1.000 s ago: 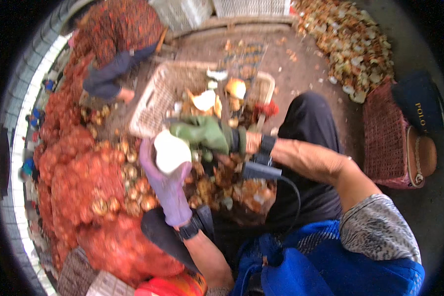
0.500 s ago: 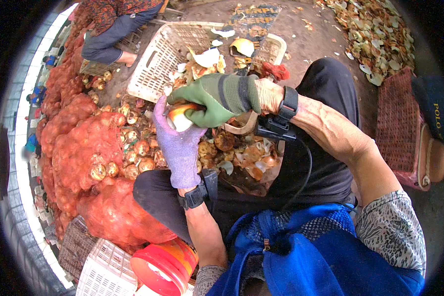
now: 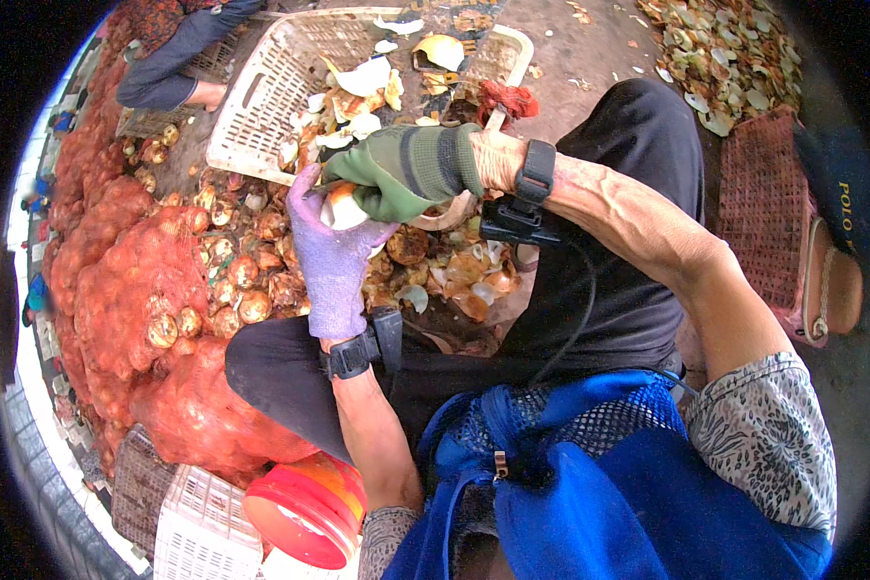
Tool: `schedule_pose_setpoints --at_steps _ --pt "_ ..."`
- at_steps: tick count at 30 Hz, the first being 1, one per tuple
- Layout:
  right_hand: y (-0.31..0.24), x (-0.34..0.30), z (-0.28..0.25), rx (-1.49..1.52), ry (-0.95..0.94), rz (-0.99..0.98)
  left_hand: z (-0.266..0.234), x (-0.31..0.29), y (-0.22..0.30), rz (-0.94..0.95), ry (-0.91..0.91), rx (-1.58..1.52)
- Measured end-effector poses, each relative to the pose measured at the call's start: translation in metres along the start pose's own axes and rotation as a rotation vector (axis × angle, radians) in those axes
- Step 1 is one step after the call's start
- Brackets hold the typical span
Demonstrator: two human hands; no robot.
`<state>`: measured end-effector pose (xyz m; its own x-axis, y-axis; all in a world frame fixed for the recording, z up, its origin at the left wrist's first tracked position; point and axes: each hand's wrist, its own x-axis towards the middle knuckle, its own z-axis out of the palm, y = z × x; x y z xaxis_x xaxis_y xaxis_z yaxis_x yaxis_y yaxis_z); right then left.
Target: Peel onions using a small hand-held knife and place them in a bucket.
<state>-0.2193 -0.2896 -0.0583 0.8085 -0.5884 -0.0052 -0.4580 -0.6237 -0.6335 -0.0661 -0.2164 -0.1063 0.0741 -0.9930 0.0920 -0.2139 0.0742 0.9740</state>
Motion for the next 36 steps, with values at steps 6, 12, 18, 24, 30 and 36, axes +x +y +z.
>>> schedule_pose_setpoints --at_steps 6,12,18,24,30,36 --pt "0.029 0.008 0.018 0.088 0.157 -0.119 0.001 -0.005 0.001 -0.024 -0.005 -0.083" --pt "0.067 0.017 0.028 0.541 0.398 0.081 0.006 -0.001 0.021 -0.198 0.014 -0.414" --pt "0.04 0.01 0.014 0.101 0.325 0.051 0.0 0.007 0.003 -0.092 0.208 -0.218" --pt "-0.003 -0.011 0.025 -0.326 -0.035 0.165 0.005 0.017 -0.011 -0.068 0.32 0.546" --pt "0.006 -0.014 0.035 -0.36 0.02 0.22 0.014 0.019 -0.018 0.081 0.327 0.765" --pt "0.005 0.001 0.043 -0.368 0.018 0.323 0.014 0.018 -0.024 0.119 0.343 0.819"
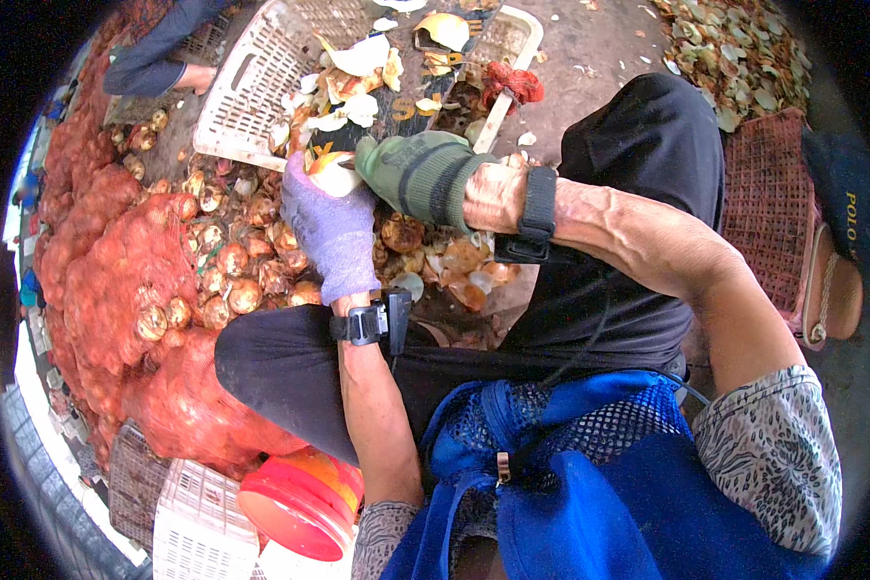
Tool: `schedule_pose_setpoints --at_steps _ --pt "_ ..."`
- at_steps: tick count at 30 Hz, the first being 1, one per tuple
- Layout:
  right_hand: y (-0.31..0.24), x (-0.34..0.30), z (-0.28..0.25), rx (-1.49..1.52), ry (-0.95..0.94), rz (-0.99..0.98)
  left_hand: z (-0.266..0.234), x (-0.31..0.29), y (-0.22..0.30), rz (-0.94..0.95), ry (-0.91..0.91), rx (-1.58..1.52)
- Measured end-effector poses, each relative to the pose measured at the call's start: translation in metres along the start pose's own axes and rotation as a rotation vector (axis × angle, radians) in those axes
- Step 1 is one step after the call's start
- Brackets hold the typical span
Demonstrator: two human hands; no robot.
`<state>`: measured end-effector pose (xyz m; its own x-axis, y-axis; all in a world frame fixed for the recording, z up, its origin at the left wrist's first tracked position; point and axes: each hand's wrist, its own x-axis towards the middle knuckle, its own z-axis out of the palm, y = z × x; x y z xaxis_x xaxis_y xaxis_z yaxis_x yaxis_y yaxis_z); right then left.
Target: Peel onions using a small hand-held knife and place them in a bucket.
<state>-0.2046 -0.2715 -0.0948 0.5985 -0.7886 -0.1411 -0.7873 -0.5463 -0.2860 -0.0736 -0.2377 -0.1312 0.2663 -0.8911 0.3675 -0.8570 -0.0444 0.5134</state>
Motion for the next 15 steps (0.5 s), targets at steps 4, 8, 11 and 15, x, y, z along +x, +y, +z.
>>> schedule_pose_setpoints --at_steps 4,8,11,15 --pt "0.006 0.012 0.003 0.117 -0.046 0.02 0.001 -0.001 -0.003 0.038 0.01 -0.029" --pt "0.014 0.027 0.003 0.281 -0.009 -0.059 -0.002 0.002 -0.001 0.028 -0.005 -0.064" --pt "0.023 0.046 -0.005 0.487 -0.209 0.127 -0.008 -0.003 0.003 0.018 -0.085 -0.087" --pt "0.016 0.047 -0.005 0.978 -0.241 0.365 -0.01 -0.007 -0.012 -0.048 -0.125 -0.379"
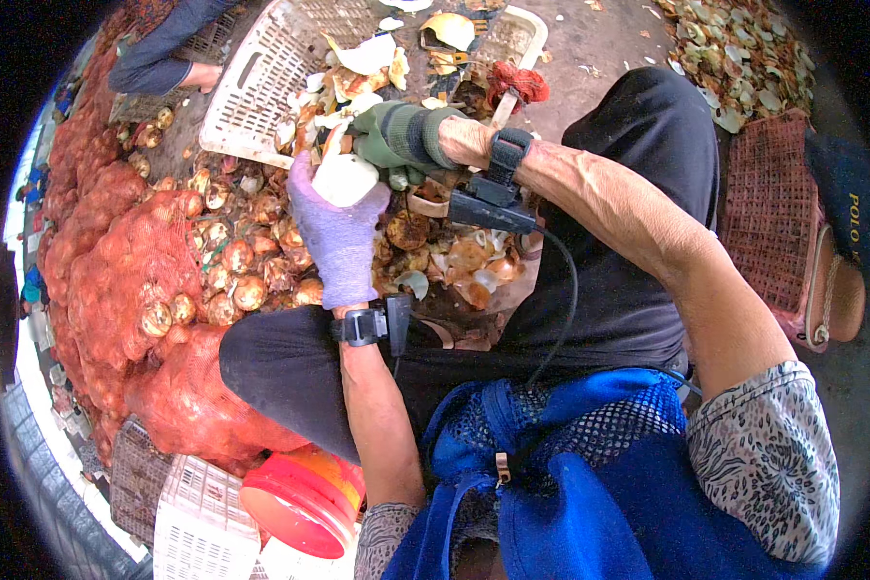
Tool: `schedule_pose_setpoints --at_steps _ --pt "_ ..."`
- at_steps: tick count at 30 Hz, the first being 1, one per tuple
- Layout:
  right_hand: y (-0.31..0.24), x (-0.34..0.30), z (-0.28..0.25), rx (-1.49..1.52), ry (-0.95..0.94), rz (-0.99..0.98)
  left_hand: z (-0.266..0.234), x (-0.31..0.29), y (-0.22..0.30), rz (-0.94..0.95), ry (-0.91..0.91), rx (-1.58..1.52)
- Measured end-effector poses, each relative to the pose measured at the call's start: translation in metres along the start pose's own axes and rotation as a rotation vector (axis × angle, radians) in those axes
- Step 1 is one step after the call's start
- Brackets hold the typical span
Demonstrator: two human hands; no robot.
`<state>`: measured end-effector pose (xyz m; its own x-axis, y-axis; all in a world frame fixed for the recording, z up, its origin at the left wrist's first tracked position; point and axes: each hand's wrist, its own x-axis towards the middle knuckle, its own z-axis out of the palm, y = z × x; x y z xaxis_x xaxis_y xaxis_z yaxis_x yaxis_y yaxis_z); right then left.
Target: Peel onions using a small hand-held knife and place them in a bucket.
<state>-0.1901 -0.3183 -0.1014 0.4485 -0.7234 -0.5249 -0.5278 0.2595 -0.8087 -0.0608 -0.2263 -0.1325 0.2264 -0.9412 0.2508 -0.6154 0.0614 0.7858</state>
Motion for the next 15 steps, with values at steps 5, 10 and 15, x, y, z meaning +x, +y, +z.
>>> schedule_pose_setpoints --at_steps 5,10,15 --pt "0.019 0.014 -0.013 0.194 -0.052 -0.104 -0.007 0.003 0.015 0.127 -0.042 -0.099" --pt "0.018 0.013 -0.024 0.321 0.088 -0.104 -0.01 0.014 0.019 0.104 -0.058 0.045" --pt "0.014 0.001 -0.061 0.06 0.089 -0.087 -0.007 0.025 0.002 0.211 -0.105 0.342"
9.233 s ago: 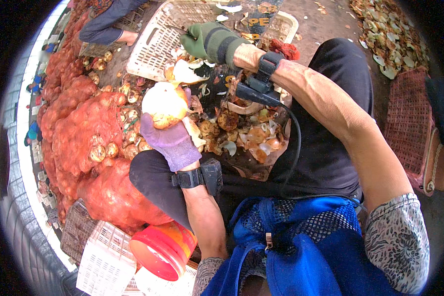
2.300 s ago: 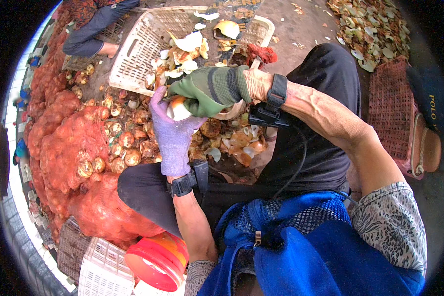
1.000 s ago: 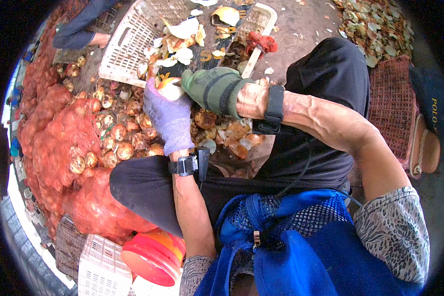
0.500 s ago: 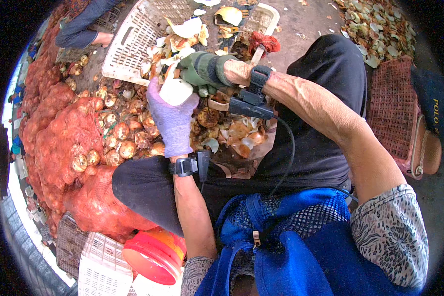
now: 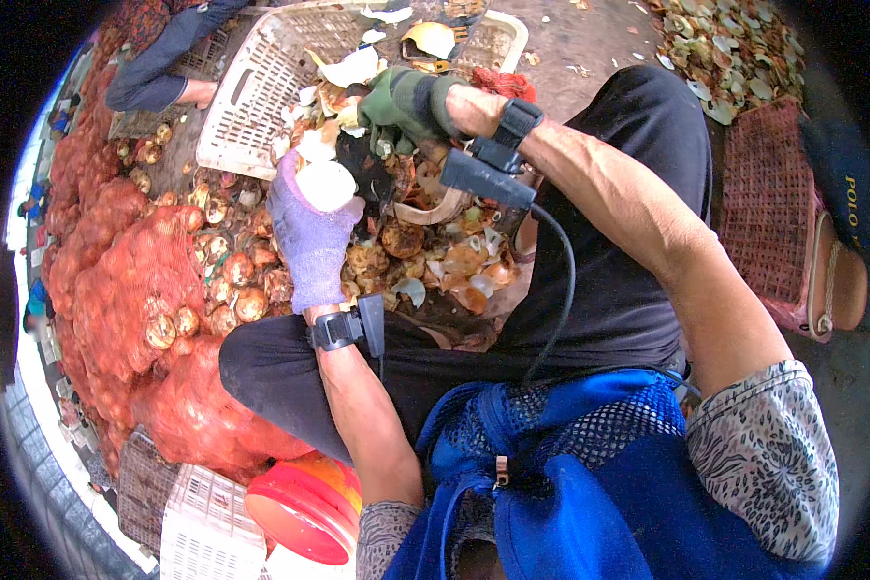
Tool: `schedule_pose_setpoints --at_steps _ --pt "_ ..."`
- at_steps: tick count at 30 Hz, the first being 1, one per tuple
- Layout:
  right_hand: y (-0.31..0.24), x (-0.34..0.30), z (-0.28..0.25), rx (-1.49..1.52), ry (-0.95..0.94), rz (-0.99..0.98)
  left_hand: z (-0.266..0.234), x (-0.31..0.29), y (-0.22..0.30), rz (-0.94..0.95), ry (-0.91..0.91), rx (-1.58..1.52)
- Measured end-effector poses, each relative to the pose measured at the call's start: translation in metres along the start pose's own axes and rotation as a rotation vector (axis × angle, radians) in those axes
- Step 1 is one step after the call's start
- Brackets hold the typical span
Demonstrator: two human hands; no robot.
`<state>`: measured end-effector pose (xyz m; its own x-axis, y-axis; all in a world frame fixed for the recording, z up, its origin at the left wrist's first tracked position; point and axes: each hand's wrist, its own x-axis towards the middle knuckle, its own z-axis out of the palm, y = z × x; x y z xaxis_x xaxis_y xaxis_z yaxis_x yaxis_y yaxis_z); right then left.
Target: Peel onions using a small hand-held knife and place them in a bucket.
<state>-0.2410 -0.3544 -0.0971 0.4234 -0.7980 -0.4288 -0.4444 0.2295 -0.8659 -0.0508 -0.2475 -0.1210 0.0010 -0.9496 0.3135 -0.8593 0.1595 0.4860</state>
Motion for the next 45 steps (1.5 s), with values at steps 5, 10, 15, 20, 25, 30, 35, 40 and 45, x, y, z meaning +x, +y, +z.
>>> schedule_pose_setpoints --at_steps 5,10,15,20,25,30,35,40,45 --pt "-0.034 -0.048 -0.013 0.197 0.011 -0.475 -0.006 0.002 -0.001 0.199 -0.016 -0.042" --pt "0.007 -0.056 0.034 -0.143 0.132 -0.112 -0.014 -0.008 0.008 -0.12 -0.004 -0.272" --pt "0.018 -0.052 0.044 -0.595 0.193 -0.358 0.006 -0.004 0.009 -0.084 0.05 -0.086" --pt "0.014 -0.074 0.066 -0.812 0.013 -0.345 0.008 -0.006 0.015 -0.128 0.128 0.174" --pt "0.018 -0.08 0.07 -0.992 -0.023 -0.385 0.011 -0.01 0.017 -0.154 0.17 0.137" --pt "0.031 -0.075 0.069 -0.868 0.068 -0.389 0.019 -0.009 0.016 -0.176 0.163 0.047" --pt "0.017 -0.079 0.072 -0.926 0.046 -0.312 0.016 -0.012 0.009 -0.16 0.183 0.006" --pt "0.024 -0.067 0.067 -0.94 0.043 -0.287 0.017 -0.01 0.011 -0.16 0.194 0.025" --pt "0.005 -0.058 0.063 -0.993 0.014 -0.322 0.018 -0.011 0.005 -0.098 0.227 0.033"
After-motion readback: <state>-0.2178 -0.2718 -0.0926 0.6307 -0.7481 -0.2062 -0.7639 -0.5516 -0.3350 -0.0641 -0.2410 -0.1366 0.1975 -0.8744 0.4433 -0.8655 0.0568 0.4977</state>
